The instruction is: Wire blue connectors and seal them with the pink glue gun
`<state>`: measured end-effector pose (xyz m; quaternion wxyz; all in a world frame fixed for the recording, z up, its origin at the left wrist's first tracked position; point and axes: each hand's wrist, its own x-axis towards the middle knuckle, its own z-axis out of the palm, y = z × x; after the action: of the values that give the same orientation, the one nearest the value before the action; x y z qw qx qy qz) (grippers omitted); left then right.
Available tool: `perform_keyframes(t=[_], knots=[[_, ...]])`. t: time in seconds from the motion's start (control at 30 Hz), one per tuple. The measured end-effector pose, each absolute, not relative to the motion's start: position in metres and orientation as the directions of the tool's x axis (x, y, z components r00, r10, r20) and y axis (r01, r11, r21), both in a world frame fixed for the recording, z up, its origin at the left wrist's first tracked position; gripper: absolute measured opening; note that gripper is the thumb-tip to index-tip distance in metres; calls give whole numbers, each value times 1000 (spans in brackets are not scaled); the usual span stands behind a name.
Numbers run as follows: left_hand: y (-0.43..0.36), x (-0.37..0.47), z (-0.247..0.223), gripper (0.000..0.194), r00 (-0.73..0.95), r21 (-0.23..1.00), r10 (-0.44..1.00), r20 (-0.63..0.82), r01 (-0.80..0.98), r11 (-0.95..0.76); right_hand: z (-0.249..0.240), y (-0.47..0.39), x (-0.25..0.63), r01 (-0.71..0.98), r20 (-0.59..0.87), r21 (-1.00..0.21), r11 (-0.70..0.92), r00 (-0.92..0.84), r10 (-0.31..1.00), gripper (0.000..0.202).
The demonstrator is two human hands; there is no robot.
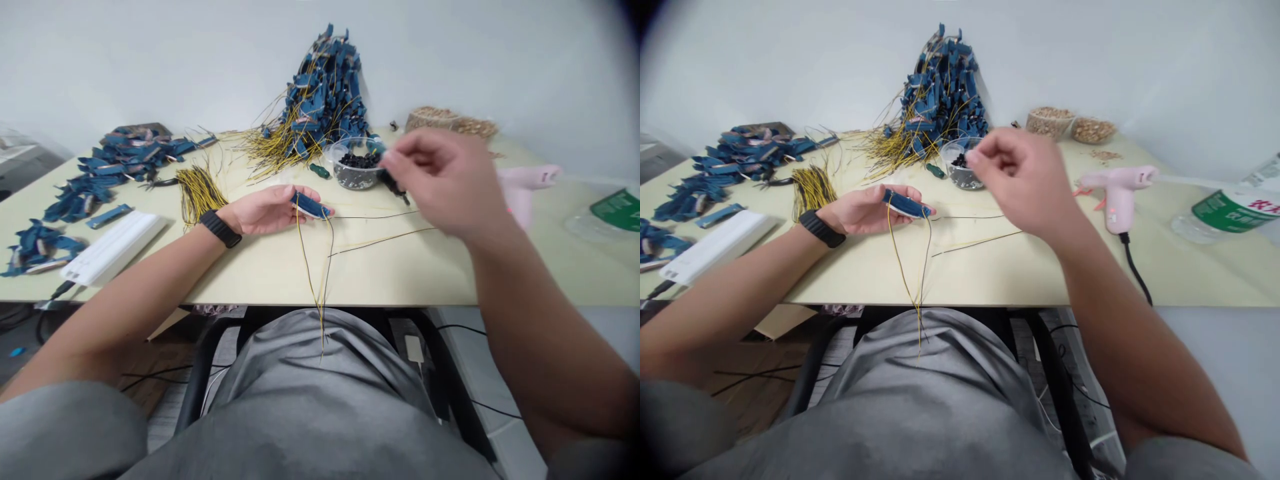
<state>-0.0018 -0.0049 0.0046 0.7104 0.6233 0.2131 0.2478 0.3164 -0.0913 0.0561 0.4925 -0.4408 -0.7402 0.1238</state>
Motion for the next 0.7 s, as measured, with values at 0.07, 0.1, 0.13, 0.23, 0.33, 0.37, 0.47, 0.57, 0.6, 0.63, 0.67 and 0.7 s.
perform_keyframes(t=[0.07,0.1,0.13,0.23,0.33,0.37,0.47,0.57,0.6,0.63,0.67,0.7], knots=[[-7,-1,4,77,766,990,643,12,-99,99,51,-109,333,534,661,-618,577,-43,749,25],[-7,0,3,79,759,991,652,9,-96,97,48,-116,338,530,620,-663,528,-7,785,24],[-7,1,3,81,754,991,657,5,-90,96,44,-122,341,528,573,-698,483,8,819,21],[-7,3,1,82,761,991,649,-13,-78,111,39,-124,331,579,465,-701,416,-72,883,11],[-8,4,0,82,778,989,628,-24,-74,131,45,-109,307,609,386,-677,414,-186,904,17],[-8,4,0,82,782,987,623,-29,-76,141,49,-103,298,606,351,-678,416,-230,908,19],[-9,5,1,77,785,975,619,-38,-107,196,54,-83,276,572,270,-697,433,-351,897,18],[-8,4,-2,75,801,960,598,-23,-150,237,51,-69,265,555,274,-683,475,-407,871,15],[-7,3,-4,77,810,956,587,-7,-166,240,50,-66,263,555,290,-671,491,-413,863,16],[-6,2,-6,77,819,952,574,9,-182,245,49,-64,262,556,306,-660,505,-415,857,18],[-5,2,-8,76,826,947,563,24,-199,251,48,-62,261,559,321,-649,516,-414,852,20],[-4,1,-10,74,832,941,554,38,-216,259,47,-60,261,563,332,-641,522,-410,849,21]])
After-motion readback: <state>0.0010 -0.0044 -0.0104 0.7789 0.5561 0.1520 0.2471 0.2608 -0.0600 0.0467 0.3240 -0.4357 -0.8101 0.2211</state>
